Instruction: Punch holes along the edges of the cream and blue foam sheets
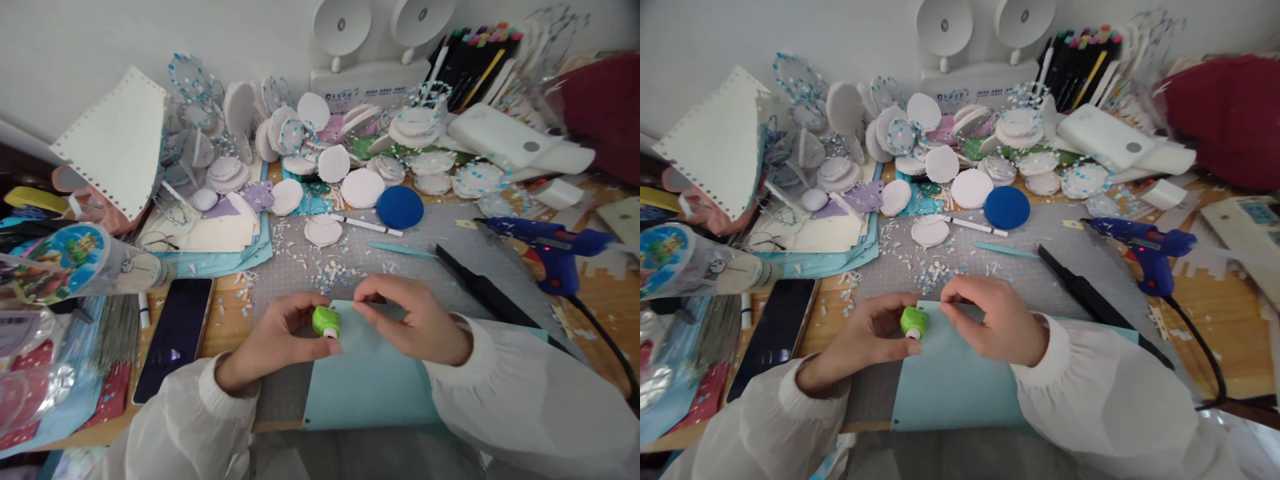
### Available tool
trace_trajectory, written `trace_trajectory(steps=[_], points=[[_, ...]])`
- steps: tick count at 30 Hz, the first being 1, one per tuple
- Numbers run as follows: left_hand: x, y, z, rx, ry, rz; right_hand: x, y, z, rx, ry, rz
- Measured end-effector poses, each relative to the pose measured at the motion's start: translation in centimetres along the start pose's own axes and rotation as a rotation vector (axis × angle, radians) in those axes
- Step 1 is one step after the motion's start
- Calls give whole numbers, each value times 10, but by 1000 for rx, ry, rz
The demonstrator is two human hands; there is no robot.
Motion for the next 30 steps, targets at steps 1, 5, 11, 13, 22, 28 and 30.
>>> trace_trajectory(steps=[1, 5, 11, 13, 22, 28, 30], points=[[0, 0, -1, -6, 33, -3, 0, 0, 1, 12, -7, -7], [0, -2, -7, -59, 178, -22, -1, 2, 2, 50, -24, -13], [-5, -5, -18, -182, 522, 27, -1, 1, 2, 59, -32, -12], [-6, -7, -20, -196, 551, 43, -2, 2, 2, 51, -30, -4], [-6, -7, -20, -233, 609, 54, -5, 2, 1, 69, -48, 6], [-5, -9, -17, -276, 651, 42, -5, 2, 2, 78, -43, 13], [-5, -10, -16, -289, 660, 43, -5, 1, 2, 76, -38, 14]])
Point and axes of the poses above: each hand's wrist, its own y-axis towards the middle knuckle, its own x-axis out of the back of the hand, z = x × y, the point moved 5 cm from there along y, towards the middle knuckle, and after that the axes turned 5 degrees about -y, right-handed, at the moved point
